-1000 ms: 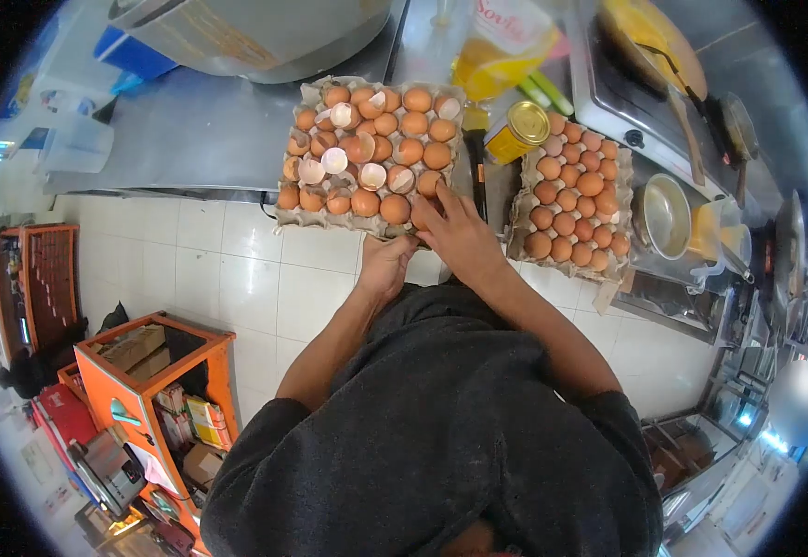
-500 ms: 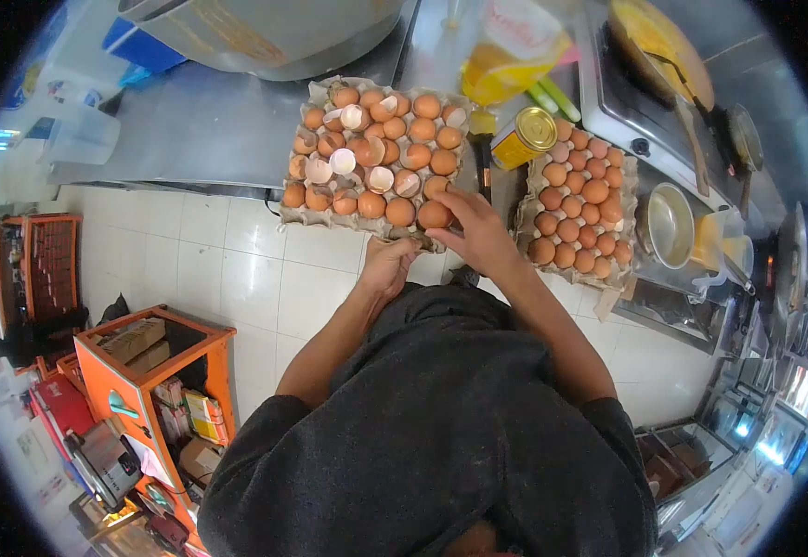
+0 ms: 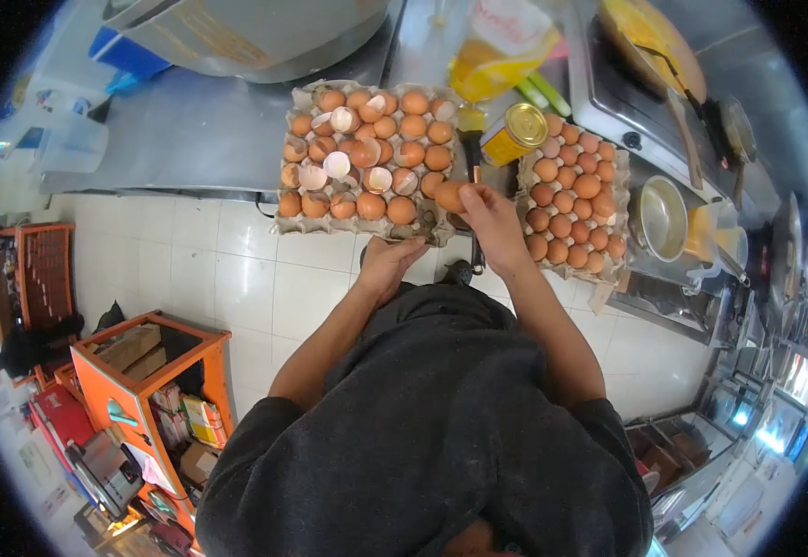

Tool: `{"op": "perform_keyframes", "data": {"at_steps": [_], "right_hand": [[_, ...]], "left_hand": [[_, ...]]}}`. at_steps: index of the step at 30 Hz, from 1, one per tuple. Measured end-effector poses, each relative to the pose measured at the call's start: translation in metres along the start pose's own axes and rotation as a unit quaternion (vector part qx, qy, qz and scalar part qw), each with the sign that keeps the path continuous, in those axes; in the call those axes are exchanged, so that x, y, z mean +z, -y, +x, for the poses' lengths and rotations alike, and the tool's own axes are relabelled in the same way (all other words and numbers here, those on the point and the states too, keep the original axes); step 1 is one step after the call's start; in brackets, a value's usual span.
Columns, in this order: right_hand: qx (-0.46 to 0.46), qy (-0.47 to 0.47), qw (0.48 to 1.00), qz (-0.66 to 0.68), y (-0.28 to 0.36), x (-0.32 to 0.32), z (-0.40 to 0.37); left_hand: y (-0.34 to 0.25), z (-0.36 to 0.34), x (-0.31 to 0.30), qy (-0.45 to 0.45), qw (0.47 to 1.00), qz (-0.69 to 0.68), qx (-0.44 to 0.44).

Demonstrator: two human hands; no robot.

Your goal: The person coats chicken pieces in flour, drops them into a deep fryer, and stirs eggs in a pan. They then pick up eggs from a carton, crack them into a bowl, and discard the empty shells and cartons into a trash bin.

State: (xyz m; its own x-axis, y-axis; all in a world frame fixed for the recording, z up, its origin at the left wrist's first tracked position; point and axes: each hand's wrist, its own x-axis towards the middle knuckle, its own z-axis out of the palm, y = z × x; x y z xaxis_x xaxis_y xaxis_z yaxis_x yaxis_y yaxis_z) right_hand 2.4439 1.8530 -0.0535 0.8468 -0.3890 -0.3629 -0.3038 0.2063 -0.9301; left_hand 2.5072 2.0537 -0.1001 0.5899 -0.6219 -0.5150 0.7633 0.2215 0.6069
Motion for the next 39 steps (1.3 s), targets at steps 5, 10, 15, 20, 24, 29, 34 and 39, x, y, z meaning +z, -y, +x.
{"op": "perform_keyframes", "data": {"at_steps": [5,10,15,20,24,29,34,39], "right_hand": [[0.035,-0.046,0.969,0.240,0.029,-0.011,-0.024],[0.037,-0.105,0.957,0.268,0.042,-0.071,-0.068],[-0.052,-0.327,0.941,0.076,0.040,-0.162,-0.106],[-0.072,-0.451,0.854,-0.249,0.036,-0.221,-0.102],[-0.104,-0.400,0.807,-0.422,0.029,-0.246,-0.081],[-0.141,-0.385,0.782,-0.469,0.035,-0.253,-0.054],[-0.134,-0.331,0.759,-0.544,0.041,-0.256,-0.037],[-0.148,-0.285,0.783,-0.533,0.043,-0.265,-0.037]], "left_hand": [[-0.002,0.001,-0.005,0.037,0.997,0.054,-0.050],[0.005,0.006,-0.019,0.034,0.994,0.067,-0.075],[-0.012,-0.009,-0.003,-0.010,0.998,0.044,-0.053],[-0.009,-0.006,-0.014,-0.021,0.998,0.032,-0.045],[-0.013,-0.008,-0.016,-0.020,0.999,0.014,-0.033],[-0.015,-0.013,-0.023,-0.043,0.999,0.000,-0.022],[-0.016,-0.018,-0.034,-0.058,0.998,-0.016,-0.010],[-0.019,-0.023,-0.041,-0.067,0.998,-0.018,0.004]]}}
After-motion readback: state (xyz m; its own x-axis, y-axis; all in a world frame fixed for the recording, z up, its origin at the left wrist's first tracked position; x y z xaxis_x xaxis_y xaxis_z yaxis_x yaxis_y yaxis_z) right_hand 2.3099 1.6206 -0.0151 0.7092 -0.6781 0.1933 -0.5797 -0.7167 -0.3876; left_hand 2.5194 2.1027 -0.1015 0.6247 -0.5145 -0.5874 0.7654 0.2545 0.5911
